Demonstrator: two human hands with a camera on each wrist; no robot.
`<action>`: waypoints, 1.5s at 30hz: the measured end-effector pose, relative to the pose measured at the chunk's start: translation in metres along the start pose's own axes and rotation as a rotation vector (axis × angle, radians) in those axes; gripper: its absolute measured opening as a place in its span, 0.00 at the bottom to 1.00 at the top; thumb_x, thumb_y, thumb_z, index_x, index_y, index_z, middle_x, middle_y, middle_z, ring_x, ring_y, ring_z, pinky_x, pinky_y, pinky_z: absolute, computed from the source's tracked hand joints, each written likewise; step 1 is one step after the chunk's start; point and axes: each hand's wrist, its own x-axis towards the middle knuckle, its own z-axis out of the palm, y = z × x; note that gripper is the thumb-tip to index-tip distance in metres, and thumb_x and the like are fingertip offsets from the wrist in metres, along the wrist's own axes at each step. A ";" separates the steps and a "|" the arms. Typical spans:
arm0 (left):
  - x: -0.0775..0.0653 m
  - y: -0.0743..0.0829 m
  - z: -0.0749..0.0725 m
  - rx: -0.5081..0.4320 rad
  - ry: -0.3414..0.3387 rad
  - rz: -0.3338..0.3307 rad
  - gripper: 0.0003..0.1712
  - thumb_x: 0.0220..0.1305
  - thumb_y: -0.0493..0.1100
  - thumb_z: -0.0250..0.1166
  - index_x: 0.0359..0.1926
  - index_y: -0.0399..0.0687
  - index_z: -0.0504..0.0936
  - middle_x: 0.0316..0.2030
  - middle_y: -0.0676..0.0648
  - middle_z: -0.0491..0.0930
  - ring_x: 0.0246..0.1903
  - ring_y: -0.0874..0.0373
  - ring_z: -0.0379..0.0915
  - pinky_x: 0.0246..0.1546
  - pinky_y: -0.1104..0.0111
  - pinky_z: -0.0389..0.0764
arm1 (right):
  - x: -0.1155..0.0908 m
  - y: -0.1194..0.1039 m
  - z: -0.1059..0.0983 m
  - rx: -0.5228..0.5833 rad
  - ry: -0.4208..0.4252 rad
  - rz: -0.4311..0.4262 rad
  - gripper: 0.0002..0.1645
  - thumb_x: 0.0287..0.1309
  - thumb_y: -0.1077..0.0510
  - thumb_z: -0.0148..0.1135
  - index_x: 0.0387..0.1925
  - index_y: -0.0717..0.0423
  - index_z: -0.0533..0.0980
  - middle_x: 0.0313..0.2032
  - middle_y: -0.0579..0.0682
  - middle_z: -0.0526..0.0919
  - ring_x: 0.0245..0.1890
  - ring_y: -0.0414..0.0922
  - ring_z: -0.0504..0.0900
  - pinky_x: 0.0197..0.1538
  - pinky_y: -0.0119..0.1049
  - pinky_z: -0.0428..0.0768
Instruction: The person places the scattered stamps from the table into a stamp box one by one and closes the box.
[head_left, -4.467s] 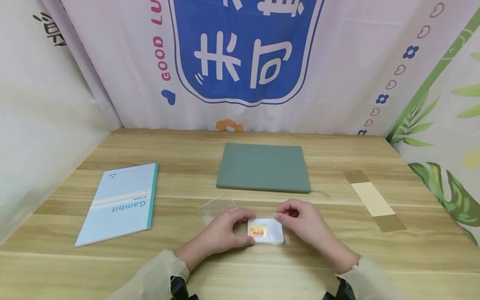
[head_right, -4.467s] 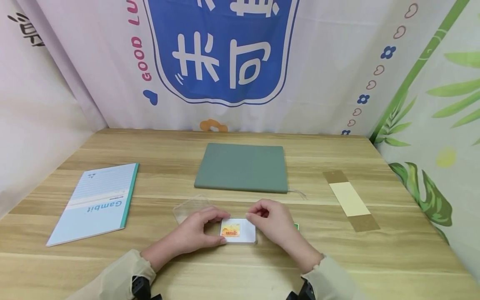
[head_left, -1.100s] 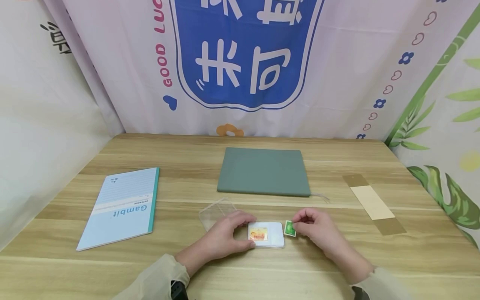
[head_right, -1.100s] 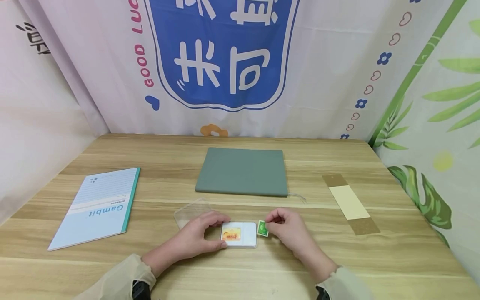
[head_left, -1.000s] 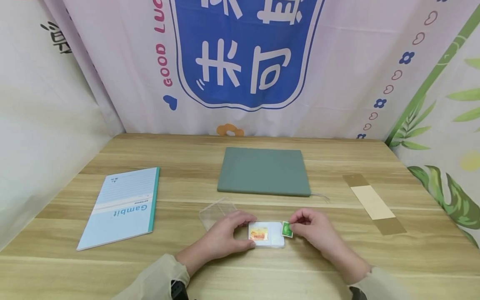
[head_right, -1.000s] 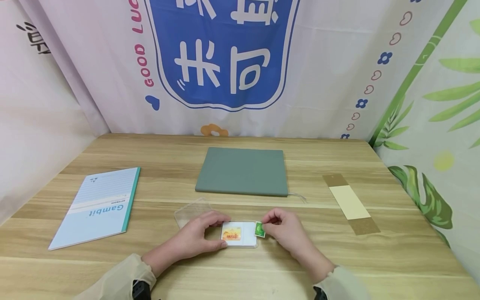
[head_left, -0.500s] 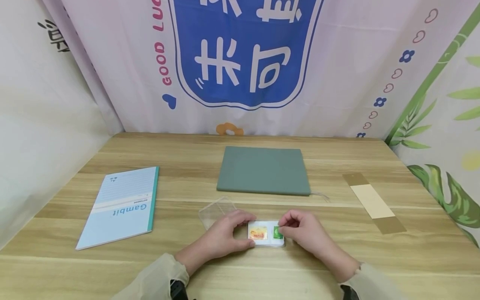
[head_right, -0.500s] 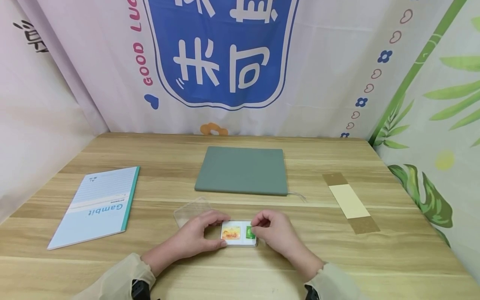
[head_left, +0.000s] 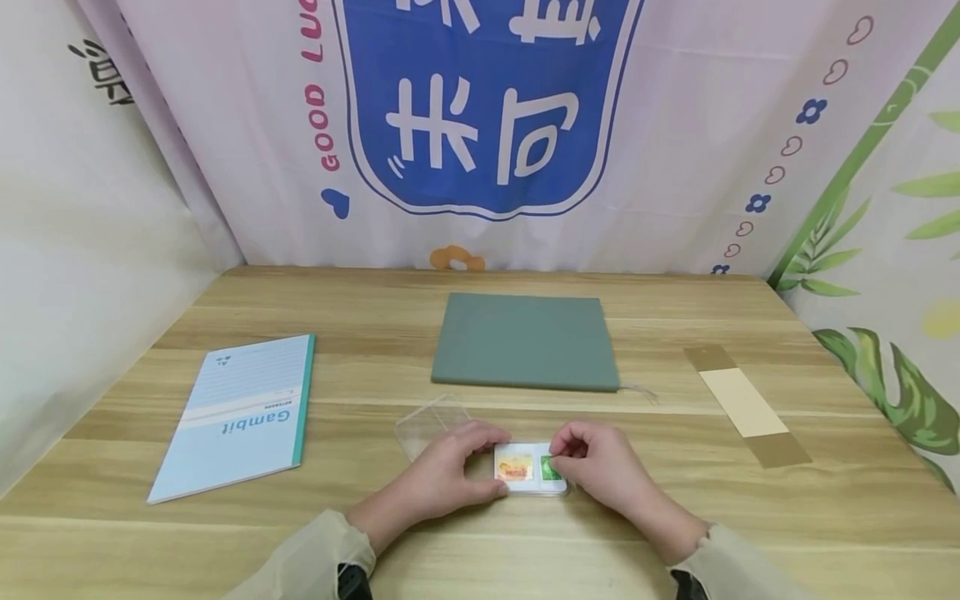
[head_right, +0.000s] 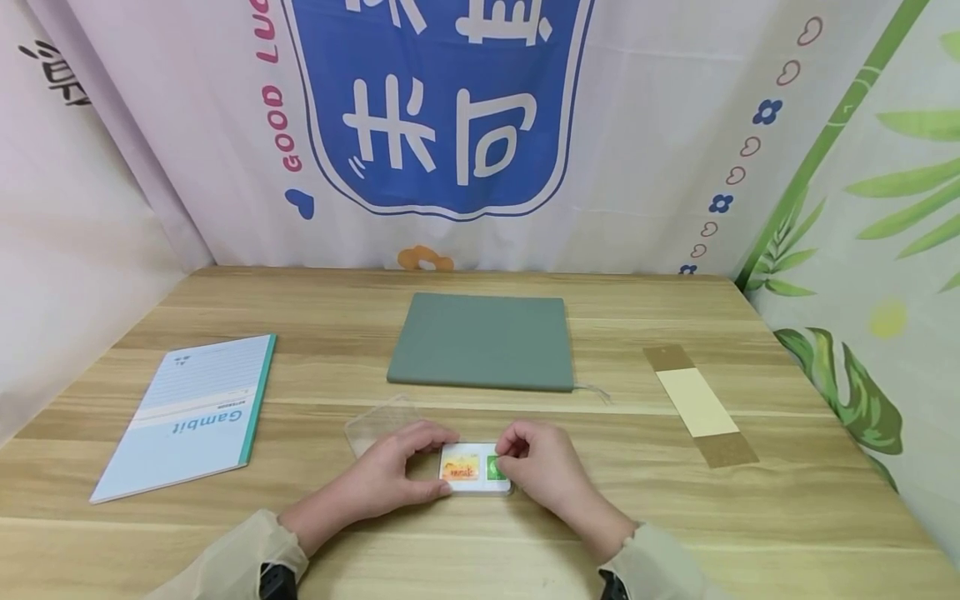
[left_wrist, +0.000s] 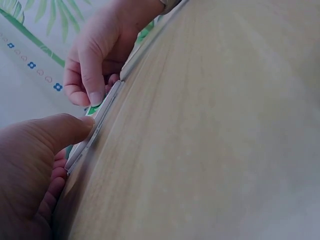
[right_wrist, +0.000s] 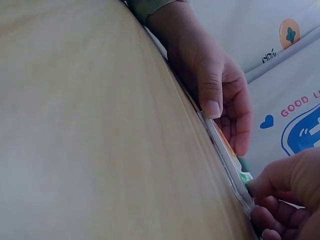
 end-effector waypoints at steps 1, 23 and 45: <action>-0.001 0.000 0.000 -0.002 0.000 -0.003 0.27 0.49 0.44 0.71 0.52 0.48 0.77 0.50 0.52 0.76 0.50 0.59 0.70 0.54 0.63 0.72 | 0.000 -0.001 0.001 -0.006 0.001 -0.001 0.05 0.45 0.69 0.64 0.25 0.59 0.76 0.23 0.47 0.76 0.24 0.40 0.71 0.27 0.27 0.72; -0.026 0.013 -0.036 0.046 0.136 -0.009 0.30 0.54 0.43 0.67 0.57 0.41 0.71 0.53 0.46 0.73 0.49 0.50 0.72 0.49 0.57 0.75 | 0.025 -0.026 -0.017 -0.064 -0.149 -0.211 0.09 0.54 0.58 0.63 0.35 0.60 0.78 0.28 0.47 0.79 0.29 0.39 0.73 0.32 0.28 0.75; -0.069 -0.001 -0.061 0.105 0.199 -0.275 0.36 0.48 0.40 0.70 0.60 0.43 0.70 0.59 0.42 0.69 0.57 0.45 0.67 0.56 0.51 0.69 | 0.099 -0.064 0.015 -0.344 -0.696 -0.435 0.38 0.50 0.57 0.68 0.63 0.58 0.66 0.61 0.54 0.69 0.58 0.50 0.71 0.56 0.41 0.74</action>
